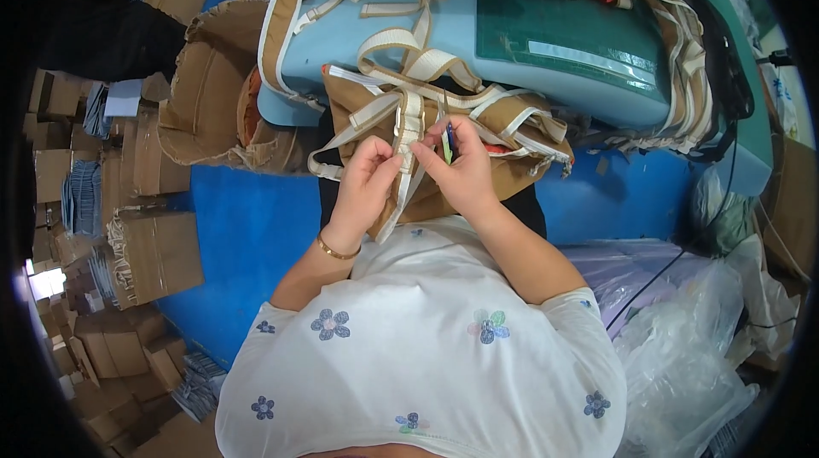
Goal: Trim excess threads from a canvas bag using snips.
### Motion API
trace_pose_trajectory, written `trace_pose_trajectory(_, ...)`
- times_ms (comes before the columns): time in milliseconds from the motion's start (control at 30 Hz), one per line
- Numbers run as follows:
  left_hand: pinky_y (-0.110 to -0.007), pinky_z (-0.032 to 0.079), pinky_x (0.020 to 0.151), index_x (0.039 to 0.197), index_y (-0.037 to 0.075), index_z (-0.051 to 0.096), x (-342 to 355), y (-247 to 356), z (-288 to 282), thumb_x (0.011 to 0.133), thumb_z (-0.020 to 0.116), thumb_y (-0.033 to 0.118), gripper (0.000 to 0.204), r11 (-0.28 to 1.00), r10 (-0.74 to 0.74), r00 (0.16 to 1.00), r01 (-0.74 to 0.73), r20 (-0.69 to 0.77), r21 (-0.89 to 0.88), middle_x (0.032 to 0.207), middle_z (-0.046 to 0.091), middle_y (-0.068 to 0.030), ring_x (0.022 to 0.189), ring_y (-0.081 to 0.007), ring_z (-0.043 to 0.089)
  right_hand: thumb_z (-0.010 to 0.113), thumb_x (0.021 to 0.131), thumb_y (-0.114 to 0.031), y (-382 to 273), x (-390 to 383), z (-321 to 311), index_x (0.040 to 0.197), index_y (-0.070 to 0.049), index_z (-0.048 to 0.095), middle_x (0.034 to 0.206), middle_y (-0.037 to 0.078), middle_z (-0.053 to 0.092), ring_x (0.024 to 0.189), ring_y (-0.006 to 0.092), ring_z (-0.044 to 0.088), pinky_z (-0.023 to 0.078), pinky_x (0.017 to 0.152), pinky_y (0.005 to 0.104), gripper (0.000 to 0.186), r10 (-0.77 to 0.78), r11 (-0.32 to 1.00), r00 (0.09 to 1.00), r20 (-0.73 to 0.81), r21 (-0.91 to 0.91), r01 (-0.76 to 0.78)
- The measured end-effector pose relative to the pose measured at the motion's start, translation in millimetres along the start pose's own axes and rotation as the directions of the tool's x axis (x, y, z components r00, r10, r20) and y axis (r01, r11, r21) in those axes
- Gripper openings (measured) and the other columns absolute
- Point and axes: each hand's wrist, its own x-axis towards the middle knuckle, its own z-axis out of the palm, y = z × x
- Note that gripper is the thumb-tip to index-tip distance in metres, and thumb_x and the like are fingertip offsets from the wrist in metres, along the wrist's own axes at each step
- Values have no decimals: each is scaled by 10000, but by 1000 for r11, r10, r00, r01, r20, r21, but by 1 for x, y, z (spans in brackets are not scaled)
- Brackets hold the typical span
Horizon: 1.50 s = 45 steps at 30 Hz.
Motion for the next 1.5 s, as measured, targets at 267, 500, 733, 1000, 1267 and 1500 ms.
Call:
trace_pose_trajectory(267, -188, 335, 539, 811, 41, 497, 2, -3, -2, 942, 516, 98, 144, 986, -109, 993, 101, -52, -134, 700, 451, 49, 625, -17, 381, 723, 783, -49, 7, 2, 0, 951, -53, 492, 825, 0, 548, 780, 79, 497, 408, 708, 218, 286, 0, 999, 1000, -14, 34, 1)
trace_pose_trajectory(500, -189, 426, 600, 1005, 19, 501, 1, -9, 2, 911, 533, 15, 99, 990, 7, 995, 8, 103, -138, 829, 541, 14, 715, -33, 506, 720, 795, -85, 5, 3, -6, 967, -33, 501, 818, 14, 554, 762, 94, 512, 426, 699, 239, 283, -18, 999, 1000, -5, -27, 18)
trace_pose_trajectory(733, -208, 484, 710, 1086, -3, 484, 3, -9, 1, 896, 553, -10, 202, 974, 38, 999, -43, -28, -222, 953, 591, -44, 819, -76, 581, 743, 750, -141, -28, -8, -19, 1239, -48, 539, 923, 128, 624, 802, 221, 623, 493, 710, 279, 538, -40, 681, 980, 194, -712, 169)
trace_pose_trajectory(1000, -214, 477, 775, 1109, -22, 482, -1, -8, 2, 891, 548, -28, 227, 978, 65, 998, -67, -16, -199, 1004, 598, -60, 903, -88, 579, 761, 714, -131, -22, -16, -21, 1226, -81, 576, 784, 78, 636, 644, 184, 639, 511, 567, 279, 547, -269, 516, 912, 310, -753, 408)
trace_pose_trajectory(1267, -222, 481, 780, 1128, -28, 488, -2, 0, 5, 907, 529, -13, 225, 972, 70, 997, -76, -37, -224, 1008, 610, -69, 886, -97, 596, 763, 704, -117, -22, -16, -20, 1233, -79, 574, 731, 70, 617, 615, 182, 615, 499, 556, 287, 563, -313, 527, 901, 302, -733, 429)
trace_pose_trajectory(1500, -221, 481, 766, 1107, -24, 505, 7, 3, 2, 933, 506, 27, 181, 969, 62, 997, -70, -41, -236, 987, 617, -61, 876, -95, 600, 747, 736, -141, -18, -8, -16, 1227, -55, 565, 759, 92, 631, 639, 205, 618, 501, 577, 294, 531, -279, 565, 930, 241, -742, 361)
